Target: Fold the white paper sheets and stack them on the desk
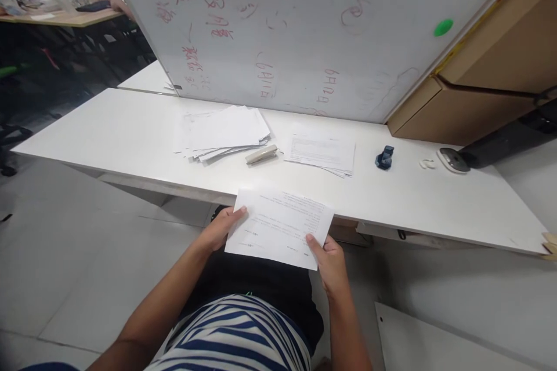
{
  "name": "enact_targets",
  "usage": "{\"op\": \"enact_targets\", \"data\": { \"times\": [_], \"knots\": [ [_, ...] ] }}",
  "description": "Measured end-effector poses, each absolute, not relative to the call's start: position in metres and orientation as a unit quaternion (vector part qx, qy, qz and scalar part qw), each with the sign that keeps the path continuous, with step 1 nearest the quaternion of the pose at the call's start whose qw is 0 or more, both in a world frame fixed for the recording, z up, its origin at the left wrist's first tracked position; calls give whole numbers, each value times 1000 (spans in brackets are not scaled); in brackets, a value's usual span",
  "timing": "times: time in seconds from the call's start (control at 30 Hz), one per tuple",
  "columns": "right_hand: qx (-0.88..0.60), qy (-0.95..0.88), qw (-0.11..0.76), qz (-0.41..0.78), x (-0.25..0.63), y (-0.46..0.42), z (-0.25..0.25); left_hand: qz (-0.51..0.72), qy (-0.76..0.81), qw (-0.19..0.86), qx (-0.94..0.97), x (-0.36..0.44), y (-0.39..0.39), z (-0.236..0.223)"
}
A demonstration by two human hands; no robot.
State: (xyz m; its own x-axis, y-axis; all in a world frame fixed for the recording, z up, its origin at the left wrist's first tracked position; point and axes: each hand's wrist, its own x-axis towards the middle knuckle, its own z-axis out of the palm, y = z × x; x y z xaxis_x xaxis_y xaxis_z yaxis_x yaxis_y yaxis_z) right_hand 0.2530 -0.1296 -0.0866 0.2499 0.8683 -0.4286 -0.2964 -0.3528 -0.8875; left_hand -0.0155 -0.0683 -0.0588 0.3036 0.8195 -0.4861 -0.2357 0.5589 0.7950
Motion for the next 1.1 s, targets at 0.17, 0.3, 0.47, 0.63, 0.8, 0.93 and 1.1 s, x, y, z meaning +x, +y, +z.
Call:
{"op": "enact_targets", "data": {
  "times": [0.17, 0.3, 0.47, 0.63, 0.8, 0.93, 1.1],
  "knots": [
    [-608, -266, 503, 555, 260, -132, -96, 361, 432, 752, 344, -26, -70, -57],
    [-616, -301, 479, 549, 264, -133, -93, 377, 474, 705, 368, -25, -68, -60],
    [-607, -351, 451, 552, 264, -119, -70, 402, 520, 631, 411, -16, -60, -47],
    [-657, -412, 501, 385, 257, -87, -27, 455, 454, 568, 514, -10, -39, -10],
    [-624, -503, 525, 286, 237, -50, -7, 519, 438, 489, 547, -2, -12, 7],
    [-584, -556, 498, 320, 227, -26, -17, 527, 432, 471, 560, -2, 7, -4],
    [-559, -522, 534, 361, 227, -15, -28, 471, 456, 506, 560, -11, 18, -13]
  ]
}}
